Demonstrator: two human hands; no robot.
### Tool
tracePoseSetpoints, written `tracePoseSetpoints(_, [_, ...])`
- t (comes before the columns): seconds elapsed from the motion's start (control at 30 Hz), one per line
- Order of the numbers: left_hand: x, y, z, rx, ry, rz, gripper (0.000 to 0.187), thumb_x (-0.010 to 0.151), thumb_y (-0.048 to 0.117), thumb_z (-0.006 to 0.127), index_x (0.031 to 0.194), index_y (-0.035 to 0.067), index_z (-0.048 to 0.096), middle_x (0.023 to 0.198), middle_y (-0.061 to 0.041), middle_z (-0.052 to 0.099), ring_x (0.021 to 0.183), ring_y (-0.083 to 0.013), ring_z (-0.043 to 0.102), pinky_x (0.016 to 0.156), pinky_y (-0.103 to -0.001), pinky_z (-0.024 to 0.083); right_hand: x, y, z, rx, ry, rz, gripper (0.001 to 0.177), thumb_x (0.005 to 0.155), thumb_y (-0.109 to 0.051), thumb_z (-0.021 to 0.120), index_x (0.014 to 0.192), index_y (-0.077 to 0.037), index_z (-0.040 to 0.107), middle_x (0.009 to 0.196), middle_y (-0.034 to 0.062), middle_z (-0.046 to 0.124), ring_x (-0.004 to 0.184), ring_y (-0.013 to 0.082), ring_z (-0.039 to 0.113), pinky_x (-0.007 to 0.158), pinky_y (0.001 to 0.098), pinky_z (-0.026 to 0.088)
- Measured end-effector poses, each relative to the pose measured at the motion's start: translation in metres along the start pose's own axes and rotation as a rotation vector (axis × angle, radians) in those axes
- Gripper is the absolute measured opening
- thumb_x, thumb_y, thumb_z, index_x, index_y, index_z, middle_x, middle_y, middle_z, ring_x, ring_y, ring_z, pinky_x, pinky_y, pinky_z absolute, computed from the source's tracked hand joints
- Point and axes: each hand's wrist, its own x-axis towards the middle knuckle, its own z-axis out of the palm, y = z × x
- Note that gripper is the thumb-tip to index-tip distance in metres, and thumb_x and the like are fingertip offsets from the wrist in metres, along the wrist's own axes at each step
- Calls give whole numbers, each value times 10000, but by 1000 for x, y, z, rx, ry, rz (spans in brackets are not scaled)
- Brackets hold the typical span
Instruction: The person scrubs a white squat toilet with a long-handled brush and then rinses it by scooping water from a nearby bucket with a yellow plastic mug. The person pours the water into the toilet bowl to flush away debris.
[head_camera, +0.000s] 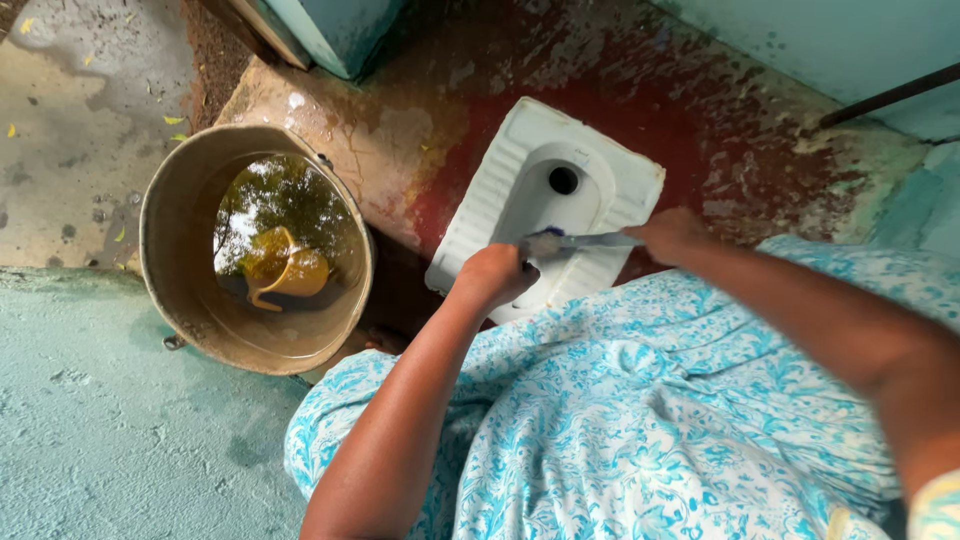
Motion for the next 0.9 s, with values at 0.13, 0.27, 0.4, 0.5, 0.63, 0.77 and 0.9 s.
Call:
tracePoseSetpoints(0.13, [-5, 1, 7, 37, 12, 17, 329, 879, 355, 623, 910, 62, 769, 950, -191, 730, 927, -382, 700, 834, -483, 559, -20, 28, -36, -30, -9, 114, 456, 1078, -569, 529, 1192, -211, 788, 1074, 87, 754, 972, 282, 720, 888, 403, 560])
tracePoseSetpoints(0.27, [-14, 0, 24, 46, -26, -1, 322, 868, 352, 627, 907, 66, 769, 916, -193, 736, 911, -388, 702, 832, -483, 564, -13, 66, -53, -480, 117, -132, 308, 995, -407, 559, 1256, -367, 718, 1071, -4, 748, 1009, 183, 718, 852, 359, 613])
tracePoseSetpoints(0.4, [-33, -7, 27, 105, 26, 24, 331, 875, 354, 639, 899, 49, 764, 916, -211, 731, 907, -401, 696, 839, -495, 557, 36, 80, -53, -483, 257, 6, 436, 1058, -265, 461, 1484, -332, 529, 998, 92, 744, 860, 246, 754, 684, 402, 628])
tracePoseSetpoints(0.5, [-48, -7, 18, 96, 21, -47, 326, 885, 362, 626, 917, 66, 760, 929, -201, 726, 892, -405, 695, 820, -506, 559, 59, 88, -41, -478, 491, -97, 543, 1046, -166, 460, 1565, -313, 521, 959, 120, 755, 821, 267, 756, 646, 408, 619])
tracePoseSetpoints(0.63, [-71, 1, 1, 55, 131, -50, 329, 899, 360, 618, 928, 59, 749, 909, -222, 716, 879, -412, 687, 811, -506, 549, 88, 76, -48, -479, 385, -43, 352, 1109, -266, 423, 1331, -188, 685, 1021, 88, 768, 916, 277, 761, 682, 431, 601])
tracePoseSetpoints(0.77, [-99, 8, -19, -4, 242, -58, 321, 893, 349, 622, 948, 58, 743, 900, -234, 710, 866, -414, 687, 810, -505, 540, 102, 48, -49, -558, 223, 42, 252, 948, -197, 639, 1124, -170, 819, 1047, 36, 758, 973, 227, 745, 676, 378, 573])
tracePoseSetpoints(0.9, [-126, 15, -33, -154, 310, -131, 319, 875, 333, 620, 983, 52, 725, 854, -240, 696, 823, -427, 680, 762, -500, 535, 99, 36, -37, -584, 493, -47, 204, 1024, -240, 611, 1062, -169, 799, 958, 41, 786, 862, 217, 758, 619, 374, 569])
